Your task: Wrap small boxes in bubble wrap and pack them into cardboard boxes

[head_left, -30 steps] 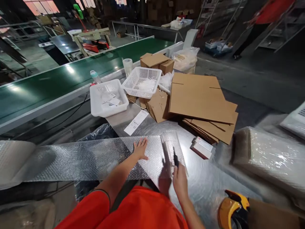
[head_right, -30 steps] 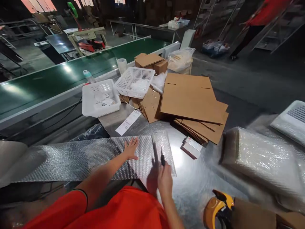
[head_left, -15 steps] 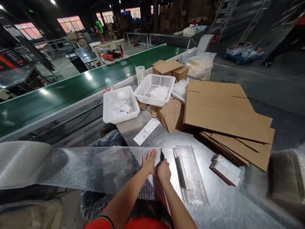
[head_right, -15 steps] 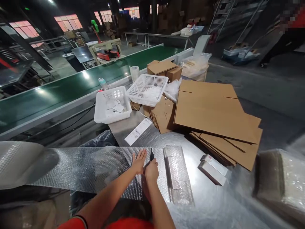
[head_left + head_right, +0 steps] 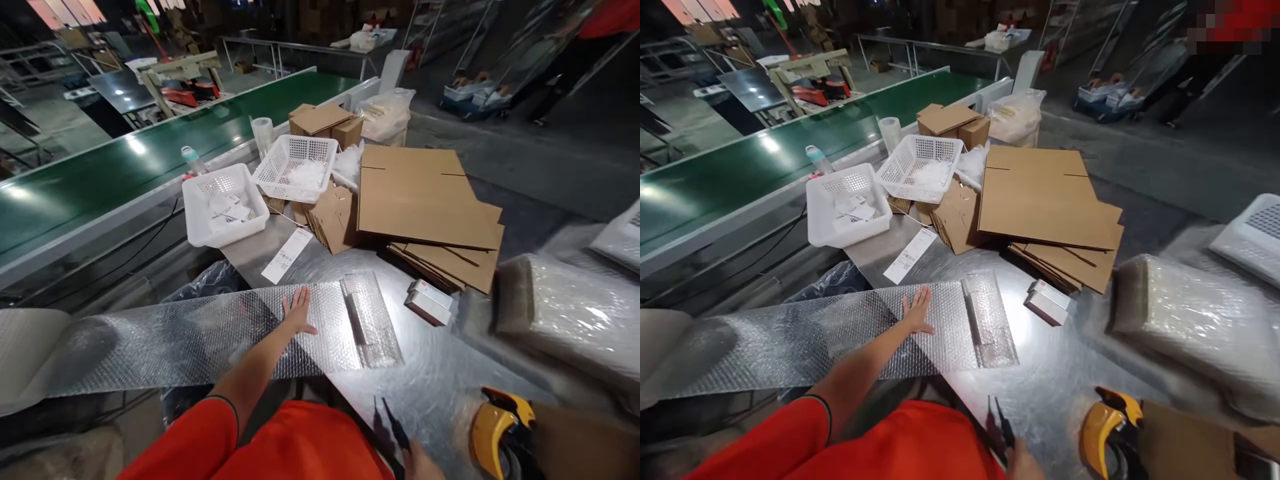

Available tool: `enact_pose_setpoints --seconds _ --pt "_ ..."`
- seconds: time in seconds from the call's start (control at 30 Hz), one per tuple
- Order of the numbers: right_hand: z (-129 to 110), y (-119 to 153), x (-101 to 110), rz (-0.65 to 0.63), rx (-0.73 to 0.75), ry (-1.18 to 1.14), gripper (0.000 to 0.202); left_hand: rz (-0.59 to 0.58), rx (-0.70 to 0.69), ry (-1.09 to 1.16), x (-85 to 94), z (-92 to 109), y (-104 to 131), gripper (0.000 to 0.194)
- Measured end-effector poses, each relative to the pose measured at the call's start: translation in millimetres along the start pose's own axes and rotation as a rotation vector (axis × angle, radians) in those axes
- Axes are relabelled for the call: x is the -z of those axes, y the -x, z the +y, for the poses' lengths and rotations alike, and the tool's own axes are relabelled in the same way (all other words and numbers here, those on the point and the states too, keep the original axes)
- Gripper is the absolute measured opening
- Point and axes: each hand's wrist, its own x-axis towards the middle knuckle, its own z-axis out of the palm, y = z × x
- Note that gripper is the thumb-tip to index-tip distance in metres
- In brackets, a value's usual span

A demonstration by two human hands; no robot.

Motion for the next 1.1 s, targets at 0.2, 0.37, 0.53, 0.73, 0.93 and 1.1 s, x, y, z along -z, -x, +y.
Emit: enact_pose_setpoints --seconds 0.2,0.37,0.53,0.73,0.93,1.1 --pt "-4 -18 16 0.526 -0.238 0.239 0.057 0.086 -0.009 -0.051 -0.6 10 10 0.13" --pt "-51 -46 14 0.748 -0.246 0.345 0.054 0.19 -0.005 -0.126 -16.6 17 10 0.124" --pt "-126 -70 61 0.574 0.259 0.364 0.063 0.166 0.021 -0.116 -23.4 7 9 0.118" --pt "-153 -91 84 0.417 0.301 0.41 0.076 0.134 0.028 -0.127 -15.8 -26 22 0.102" --pt "-147 -92 92 0.389 0.349 0.415 0.068 0.259 0.35 -0.213 -11.2 -104 56 0.085" --pt "-154 -86 108 0.369 0.386 0.398 0.06 0.548 0.23 0.01 -12.8 -52 49 0.053"
